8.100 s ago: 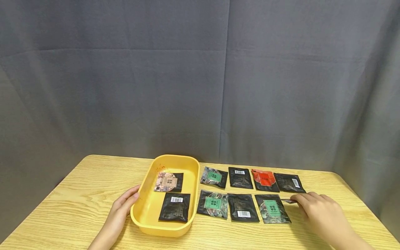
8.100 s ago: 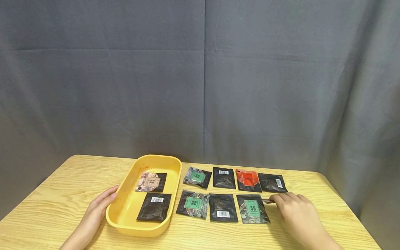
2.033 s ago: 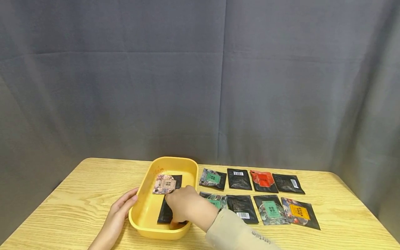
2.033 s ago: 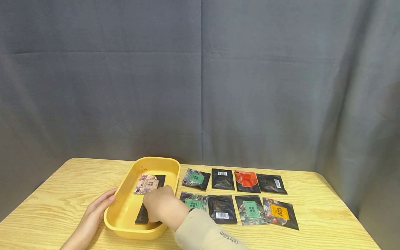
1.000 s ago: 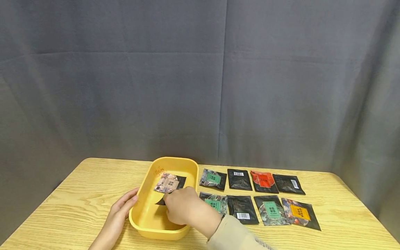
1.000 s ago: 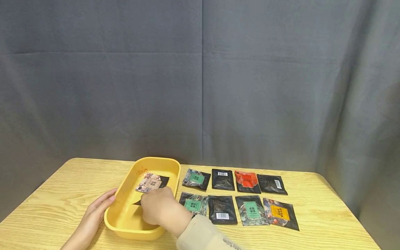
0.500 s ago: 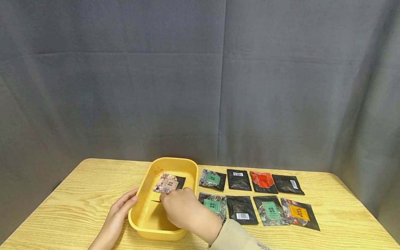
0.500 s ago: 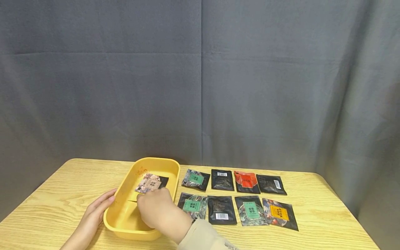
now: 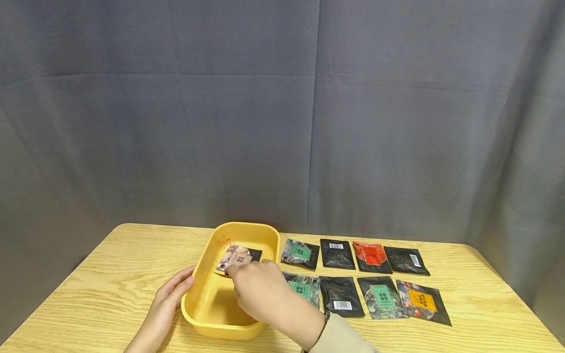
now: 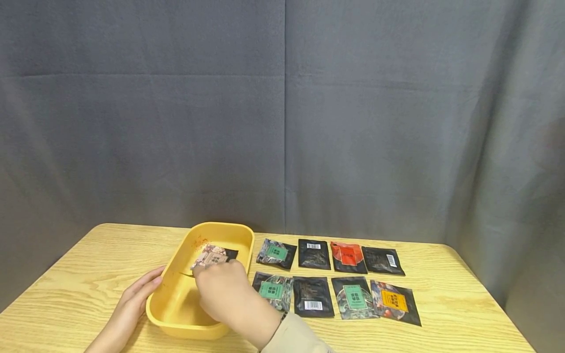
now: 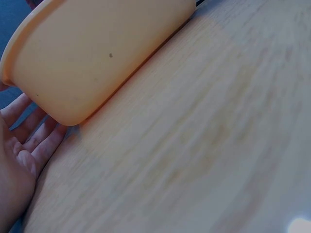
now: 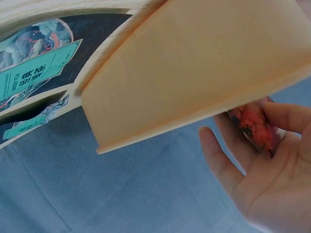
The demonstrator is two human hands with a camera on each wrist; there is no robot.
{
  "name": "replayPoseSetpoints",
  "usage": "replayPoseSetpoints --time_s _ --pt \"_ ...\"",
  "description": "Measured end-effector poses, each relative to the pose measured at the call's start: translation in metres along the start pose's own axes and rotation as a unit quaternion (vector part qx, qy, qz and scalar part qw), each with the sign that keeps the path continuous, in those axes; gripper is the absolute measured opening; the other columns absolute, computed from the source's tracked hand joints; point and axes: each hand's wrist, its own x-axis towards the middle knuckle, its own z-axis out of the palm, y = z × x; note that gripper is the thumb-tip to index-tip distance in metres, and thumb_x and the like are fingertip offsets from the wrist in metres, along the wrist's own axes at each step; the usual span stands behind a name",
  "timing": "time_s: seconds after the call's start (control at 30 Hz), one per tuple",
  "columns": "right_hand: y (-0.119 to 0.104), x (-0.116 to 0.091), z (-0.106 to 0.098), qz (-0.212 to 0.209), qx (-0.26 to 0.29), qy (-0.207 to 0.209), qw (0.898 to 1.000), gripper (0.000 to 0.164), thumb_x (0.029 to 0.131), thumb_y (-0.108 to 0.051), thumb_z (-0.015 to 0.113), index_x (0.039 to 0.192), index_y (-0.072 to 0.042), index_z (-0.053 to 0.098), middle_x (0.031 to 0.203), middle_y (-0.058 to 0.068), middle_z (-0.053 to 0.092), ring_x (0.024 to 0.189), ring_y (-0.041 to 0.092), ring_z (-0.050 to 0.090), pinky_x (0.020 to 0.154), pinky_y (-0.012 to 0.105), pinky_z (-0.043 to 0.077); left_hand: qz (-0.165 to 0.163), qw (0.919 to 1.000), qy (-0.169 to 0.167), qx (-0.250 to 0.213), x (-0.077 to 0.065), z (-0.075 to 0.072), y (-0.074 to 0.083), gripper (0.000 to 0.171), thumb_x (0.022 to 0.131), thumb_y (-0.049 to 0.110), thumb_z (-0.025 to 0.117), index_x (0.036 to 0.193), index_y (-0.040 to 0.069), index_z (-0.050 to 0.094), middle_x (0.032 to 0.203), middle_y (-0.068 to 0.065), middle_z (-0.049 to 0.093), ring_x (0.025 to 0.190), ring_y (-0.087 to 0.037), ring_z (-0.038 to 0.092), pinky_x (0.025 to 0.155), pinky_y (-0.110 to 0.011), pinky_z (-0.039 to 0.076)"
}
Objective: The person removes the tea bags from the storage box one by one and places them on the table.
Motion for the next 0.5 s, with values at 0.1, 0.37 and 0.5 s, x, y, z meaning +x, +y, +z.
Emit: replayPoseSetpoints --time_s 0.1,0.37,0.5 --pt "0.003 -0.004 -0.002 -0.009 -0.016 0.045 0.999 0.012 0.084 -0.016 0.070 0.095 -0.021 0.070 0.069 -0.007 0.061 0.058 0.009 0.056 0.047 0.023 0.035 -0.003 1.0000 -0.001 -0.002 0.000 0.000 0.000 0.051 0.108 0.032 0.040 0.150 0.001 0.038 0.149 -0.018 0.043 0.110 0.006 0.052 0.089 -0.015 0.042" --pt "0.008 -0.023 -0.012 -0.017 -0.021 0.107 0.994 0.027 0.082 -0.010 0.070 0.107 -0.020 0.071 0.087 -0.009 0.071 0.073 0.009 0.064 0.057 0.023 0.042 0.007 0.9999 0.003 -0.011 0.001 0.001 -0.001 0.050 0.108 0.030 0.040 0.149 0.000 0.039 0.147 -0.020 0.044 0.109 0.005 0.054 0.089 -0.016 0.044" --pt "0.011 -0.033 -0.019 -0.029 -0.008 0.131 0.991 0.030 0.086 -0.009 0.067 0.115 -0.017 0.070 0.096 -0.007 0.073 0.083 0.010 0.067 0.068 0.025 0.048 0.014 0.9998 0.003 -0.011 0.001 0.001 0.000 0.050 0.108 0.029 0.040 0.148 -0.001 0.040 0.145 -0.020 0.046 0.109 0.004 0.054 0.089 -0.016 0.044"
